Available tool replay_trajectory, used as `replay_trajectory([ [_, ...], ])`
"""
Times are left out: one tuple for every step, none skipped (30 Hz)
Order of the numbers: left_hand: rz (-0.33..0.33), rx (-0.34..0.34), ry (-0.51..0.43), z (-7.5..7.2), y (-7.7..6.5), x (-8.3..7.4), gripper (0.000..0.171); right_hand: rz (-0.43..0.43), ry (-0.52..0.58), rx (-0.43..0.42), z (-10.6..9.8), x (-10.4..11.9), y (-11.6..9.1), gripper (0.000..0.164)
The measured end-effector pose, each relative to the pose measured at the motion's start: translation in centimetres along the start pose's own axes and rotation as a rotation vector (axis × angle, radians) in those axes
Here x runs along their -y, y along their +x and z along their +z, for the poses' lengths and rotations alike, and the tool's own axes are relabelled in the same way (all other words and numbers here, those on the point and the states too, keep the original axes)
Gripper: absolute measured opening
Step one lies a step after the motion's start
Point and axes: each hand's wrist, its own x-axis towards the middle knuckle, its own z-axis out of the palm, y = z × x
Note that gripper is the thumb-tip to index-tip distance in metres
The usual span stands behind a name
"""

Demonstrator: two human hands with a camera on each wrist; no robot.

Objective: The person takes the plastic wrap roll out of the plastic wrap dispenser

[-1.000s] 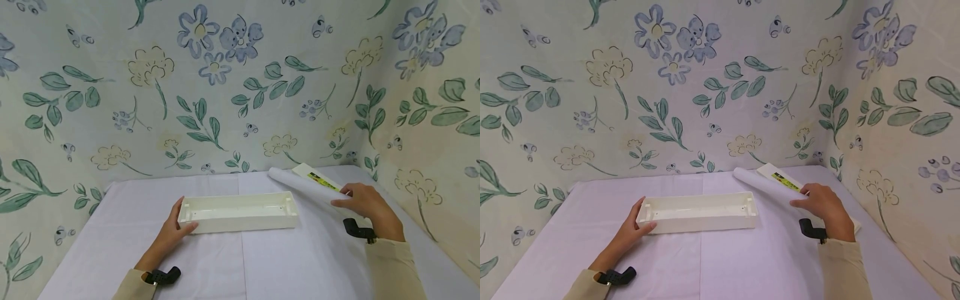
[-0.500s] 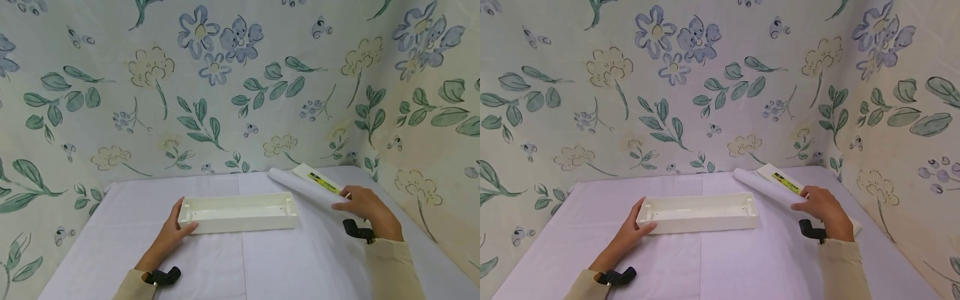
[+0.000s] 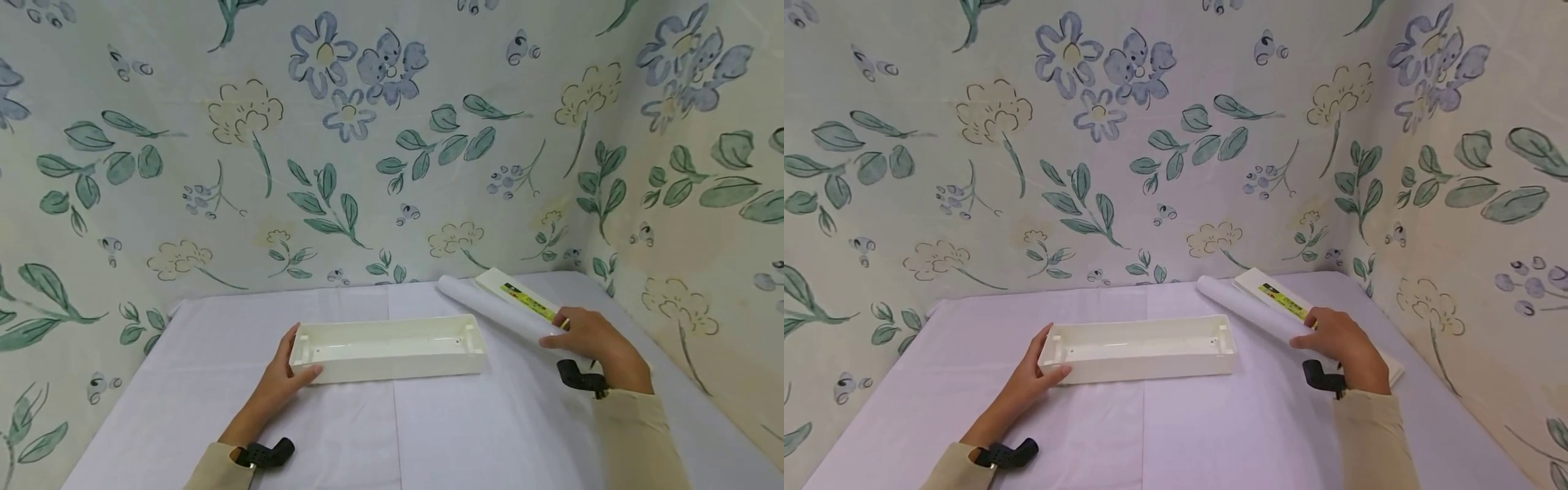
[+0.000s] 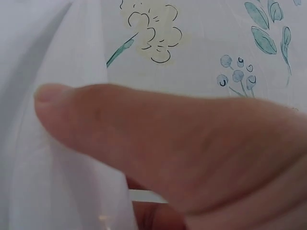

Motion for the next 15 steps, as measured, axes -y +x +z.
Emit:
replay_trajectory([
  [0.001,0.001,0.0,0.0,0.2,0.4,0.094,-0.001,-0.001,0.001,0.0,0.0,0.0,0.06],
  [0.004,0.0,0.001,0.0,0.3,0.8,0.094,-0.003,-0.001,0.001,0.1,0.0,0.0,0.06],
  [0.002,-0.001,-0.001,0.1,0.5,1.4,0.095,-0.008,-0.004,-0.001,0.1,-0.1,0.0,0.06],
  [0.0,-0.003,0.004,0.1,0.7,1.8,0.095,-0.009,-0.005,-0.001,0.1,-0.1,0.1,0.06],
  [0.0,-0.005,0.011,0.2,0.9,2.3,0.096,-0.009,-0.005,-0.003,0.1,-0.1,0.1,0.06],
  [0.0,-0.007,0.012,0.2,1.1,2.7,0.096,-0.012,-0.007,-0.004,0.2,-0.2,0.1,0.06],
  [0.001,-0.007,0.014,0.2,1.2,3.0,0.096,-0.015,-0.009,-0.007,0.2,-0.2,0.1,0.06],
  [0.004,-0.008,0.015,0.2,1.3,3.3,0.096,-0.015,-0.009,-0.007,0.1,-0.2,0.1,0.061],
  [0.005,-0.007,0.016,0.2,1.4,3.4,0.096,-0.013,-0.01,-0.007,0.1,-0.2,0.1,0.061],
  [0.006,-0.007,0.013,0.2,1.4,3.5,0.096,-0.009,-0.01,-0.004,0.1,-0.2,0.1,0.061],
  [0.005,-0.006,0.012,0.2,1.4,3.6,0.097,-0.005,-0.009,-0.001,0.1,-0.2,0.1,0.061],
  [-0.002,-0.006,0.006,0.3,1.3,3.6,0.097,-0.001,-0.01,0.001,0.1,-0.1,0.1,0.061],
  [-0.006,-0.006,0.01,0.3,1.3,3.6,0.097,-0.002,-0.012,0.001,0.1,-0.1,0.1,0.061],
  [-0.012,-0.009,0.011,0.2,1.2,3.6,0.097,-0.004,-0.015,0.001,0.1,0.0,0.1,0.061],
  [-0.017,-0.011,0.014,0.2,1.1,3.6,0.097,-0.006,-0.017,-0.001,0.1,0.0,0.1,0.061],
])
